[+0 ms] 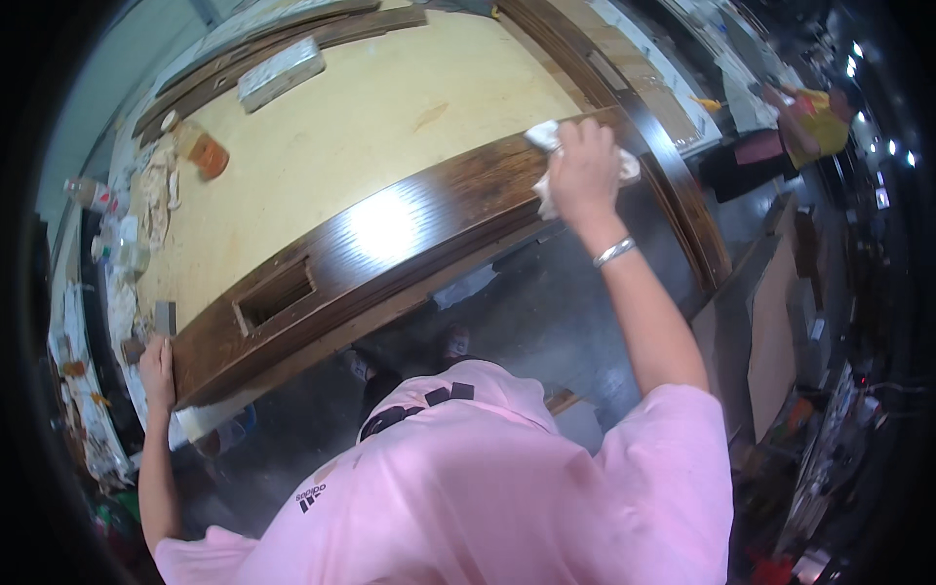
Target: The person wipes a large wooden furniture component with a cloth, applies liquid from a bottle, and uses a sanding block on the surface.
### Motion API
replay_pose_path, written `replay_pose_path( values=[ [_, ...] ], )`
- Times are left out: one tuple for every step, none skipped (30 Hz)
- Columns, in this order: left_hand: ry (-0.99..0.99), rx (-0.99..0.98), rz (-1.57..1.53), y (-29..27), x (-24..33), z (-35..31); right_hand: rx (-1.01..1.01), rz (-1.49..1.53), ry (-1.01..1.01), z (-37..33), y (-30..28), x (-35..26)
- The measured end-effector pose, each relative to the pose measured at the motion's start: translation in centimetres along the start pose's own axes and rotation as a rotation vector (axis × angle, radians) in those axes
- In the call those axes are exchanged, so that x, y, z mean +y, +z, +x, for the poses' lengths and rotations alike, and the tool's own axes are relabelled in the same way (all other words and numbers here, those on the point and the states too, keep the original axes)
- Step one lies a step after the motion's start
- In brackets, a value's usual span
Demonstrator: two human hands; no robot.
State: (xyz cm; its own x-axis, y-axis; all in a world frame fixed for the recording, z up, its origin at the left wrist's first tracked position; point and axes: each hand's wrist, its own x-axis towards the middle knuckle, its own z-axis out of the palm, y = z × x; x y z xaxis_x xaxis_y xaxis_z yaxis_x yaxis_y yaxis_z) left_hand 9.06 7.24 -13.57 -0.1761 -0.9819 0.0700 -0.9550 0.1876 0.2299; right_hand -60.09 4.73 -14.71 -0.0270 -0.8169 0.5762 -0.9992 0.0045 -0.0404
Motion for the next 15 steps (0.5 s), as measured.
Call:
replay_pose_path(
  values=[
    [-0.006,-0.003,0.005,0.0,0.1,-0.1,-0.013,0.006,-0.028,-0.6,-0.1,-2.8],
    [-0.016,-0.003,0.015,-0.2,0.1,-0.3,0.035,0.145,-0.143,-1.0,-0.2,-6.9],
    [-0.031,-0.019,0.016,-0.2,0.1,-0.2,-0.027,0.222,-0.172,-1.7,-0.1,-11.5],
    [-0.046,-0.036,0.022,-0.4,0.2,0.0,0.021,0.423,-0.257,-2.5,-0.1,-16.2],
    [-0.019,0.0,0.02,-0.5,0.9,0.1,-0.058,0.572,-0.313,-3.6,-0.7,-21.0],
    [-0.014,0.039,0.023,-0.6,1.0,-0.1,-0.105,0.668,-0.408,-4.4,-1.4,-25.5],
    [-0.03,0.006,0.032,-0.3,1.4,0.6,-0.156,0.712,-0.488,-5.0,-2.1,-29.2],
    [-0.045,-0.022,0.038,-0.7,2.0,1.0,-0.142,0.799,-0.58,-5.5,-2.3,-32.1],
    [-0.037,-0.01,0.028,-0.6,1.8,0.8,-0.231,0.94,-0.662,-5.8,-2.9,-34.1],
    [-0.047,-0.018,0.03,-0.6,1.8,0.6,-0.308,1.128,-0.643,-6.1,-3.6,-35.2],
    [-0.056,-0.027,0.032,-0.8,1.7,0.3,-0.386,1.314,-0.621,-6.3,-4.2,-36.0],
    [-0.071,-0.023,0.043,-0.7,1.5,-0.1,-0.347,1.369,-0.535,-6.0,-4.8,-36.0],
    [-0.025,0.059,-0.029,-0.5,1.5,-0.7,-0.365,1.382,-0.438,-5.3,-5.2,-35.4],
    [0.02,0.142,-0.1,-0.5,1.6,-1.3,-0.344,1.441,-0.267,-4.6,-5.4,-35.1],
    [-0.003,0.234,-0.143,-0.7,2.6,-1.8,-0.329,1.491,-0.09,-3.9,-5.4,-34.8]
  ],
)
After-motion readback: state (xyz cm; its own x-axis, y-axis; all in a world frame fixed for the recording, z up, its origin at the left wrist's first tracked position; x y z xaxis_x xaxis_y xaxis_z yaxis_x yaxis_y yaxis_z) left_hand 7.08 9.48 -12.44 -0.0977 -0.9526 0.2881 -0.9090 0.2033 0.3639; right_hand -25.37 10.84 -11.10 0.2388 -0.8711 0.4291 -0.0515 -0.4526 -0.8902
